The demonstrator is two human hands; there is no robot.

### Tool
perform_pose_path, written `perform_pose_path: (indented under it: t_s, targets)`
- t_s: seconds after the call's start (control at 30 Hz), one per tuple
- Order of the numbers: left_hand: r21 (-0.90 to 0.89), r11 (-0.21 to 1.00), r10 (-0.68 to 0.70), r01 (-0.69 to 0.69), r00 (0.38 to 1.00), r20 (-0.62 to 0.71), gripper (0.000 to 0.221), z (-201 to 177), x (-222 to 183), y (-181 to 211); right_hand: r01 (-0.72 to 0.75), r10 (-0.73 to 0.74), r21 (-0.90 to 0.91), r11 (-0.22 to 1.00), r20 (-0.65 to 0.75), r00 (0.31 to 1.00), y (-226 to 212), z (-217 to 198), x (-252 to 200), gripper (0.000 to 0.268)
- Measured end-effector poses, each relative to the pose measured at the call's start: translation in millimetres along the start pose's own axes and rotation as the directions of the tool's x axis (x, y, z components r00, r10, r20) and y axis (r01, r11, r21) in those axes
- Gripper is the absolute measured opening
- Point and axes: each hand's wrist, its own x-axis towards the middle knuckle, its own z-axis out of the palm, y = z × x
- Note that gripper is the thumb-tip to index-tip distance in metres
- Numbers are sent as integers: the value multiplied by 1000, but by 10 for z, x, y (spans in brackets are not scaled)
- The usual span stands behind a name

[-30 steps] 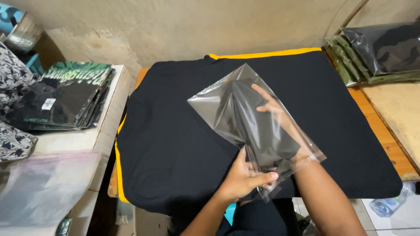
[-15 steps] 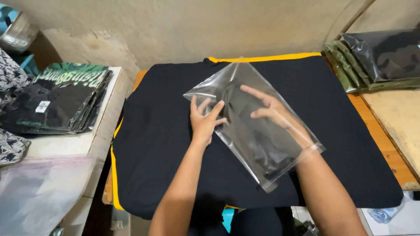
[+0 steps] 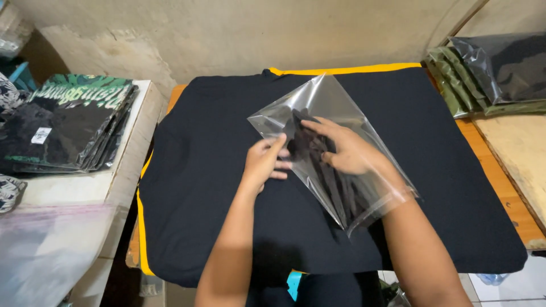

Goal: The person folds a black t-shirt, places it into a clear plastic bag, and sets it aside. They then fold another black t-shirt on a yellow surface and place it on a stack of packaged shirts.

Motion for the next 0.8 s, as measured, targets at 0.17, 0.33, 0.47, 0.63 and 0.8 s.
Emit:
perform_pose_path:
  t_s: [0.17,0.33,0.47,0.63,0.8]
  targets:
    - [169,985,-67,33,978,199,44,1,-180,-39,-84,93,90,992,-97,991,4,21,31,83]
    - [224,964,113,-144,983,144,17,11,-65,-93,-62,57,-18,998,-199,978,56,14,-50,72]
    - [127,977,153,-171,979,138,22,10,-31,-206,-33,-18,-178,984,-277,961,68,33,-49,67]
    - [167,977,109,-130,985,131,22,39,-197,-31,70,-126,-222,973,-251,960,87,106,-8,66]
    - [130,990,52,-59,997,54,40,5,-197,9,-20,-32,-243,970,-209,977,-32,115,-28,73]
